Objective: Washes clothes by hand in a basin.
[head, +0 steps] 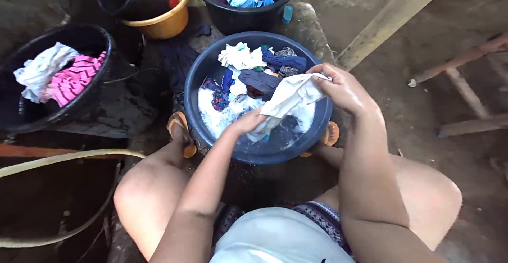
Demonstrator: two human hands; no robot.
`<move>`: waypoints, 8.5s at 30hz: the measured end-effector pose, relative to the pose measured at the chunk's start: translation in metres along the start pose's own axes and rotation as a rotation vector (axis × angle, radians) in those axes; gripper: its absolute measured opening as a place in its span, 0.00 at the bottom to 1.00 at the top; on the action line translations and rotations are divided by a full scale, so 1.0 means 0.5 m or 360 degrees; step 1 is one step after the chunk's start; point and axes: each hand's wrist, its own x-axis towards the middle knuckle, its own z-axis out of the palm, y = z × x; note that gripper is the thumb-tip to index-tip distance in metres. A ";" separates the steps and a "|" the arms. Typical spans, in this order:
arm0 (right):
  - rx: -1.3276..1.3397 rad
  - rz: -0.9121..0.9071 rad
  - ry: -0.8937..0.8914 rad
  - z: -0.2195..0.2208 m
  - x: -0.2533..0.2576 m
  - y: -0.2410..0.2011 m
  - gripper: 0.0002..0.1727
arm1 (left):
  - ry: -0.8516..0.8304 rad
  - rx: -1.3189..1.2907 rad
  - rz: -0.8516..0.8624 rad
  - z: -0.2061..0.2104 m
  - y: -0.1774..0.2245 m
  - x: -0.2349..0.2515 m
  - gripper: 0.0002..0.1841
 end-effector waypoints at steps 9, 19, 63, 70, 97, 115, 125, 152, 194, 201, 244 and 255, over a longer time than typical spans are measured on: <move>0.0313 0.0746 -0.0493 0.171 0.040 0.298 0.20 | 0.0166 0.0559 -0.0598 -0.033 -0.183 0.051 0.17; -0.0186 0.0816 -0.1438 0.519 0.039 0.343 0.28 | -0.0604 0.0855 -0.1057 0.158 -0.288 0.105 0.47; 0.0002 0.0266 -0.1144 0.514 -0.001 0.323 0.23 | -0.0572 0.0985 -0.0663 0.092 -0.287 0.108 0.19; -0.0302 0.0292 -0.1601 0.554 -0.004 0.260 0.24 | -0.0911 0.0956 -0.0836 0.138 -0.323 0.091 0.21; -0.0240 0.0003 -0.0266 0.158 0.121 0.281 0.18 | 0.0392 -0.0515 -0.0184 -0.090 -0.155 0.092 0.12; -0.0140 0.0496 -0.1523 0.318 0.063 0.276 0.21 | -0.0953 0.0593 -0.0702 0.028 -0.212 0.081 0.32; 0.0408 -0.0914 0.0252 -0.061 0.026 -0.017 0.11 | 0.0108 0.0281 0.0770 -0.163 0.231 -0.044 0.10; 0.2131 0.1208 -0.0342 0.440 0.058 0.279 0.24 | -0.0221 0.0349 -0.1104 0.141 -0.319 0.124 0.23; 0.2246 0.1196 -0.0087 0.358 0.071 0.079 0.30 | 0.0814 -0.2685 -0.0084 0.035 -0.023 0.013 0.23; 0.2347 0.1811 0.0203 0.506 0.019 0.231 0.25 | 0.1220 -0.2334 -0.0972 0.089 -0.197 0.055 0.24; 0.1805 0.1205 -0.0254 0.489 0.031 0.157 0.21 | 0.0877 -0.0545 -0.0279 0.097 -0.149 0.084 0.18; 0.1734 0.1844 -0.0226 0.590 0.033 0.301 0.27 | 0.0480 -0.0438 -0.1388 0.127 -0.302 0.082 0.35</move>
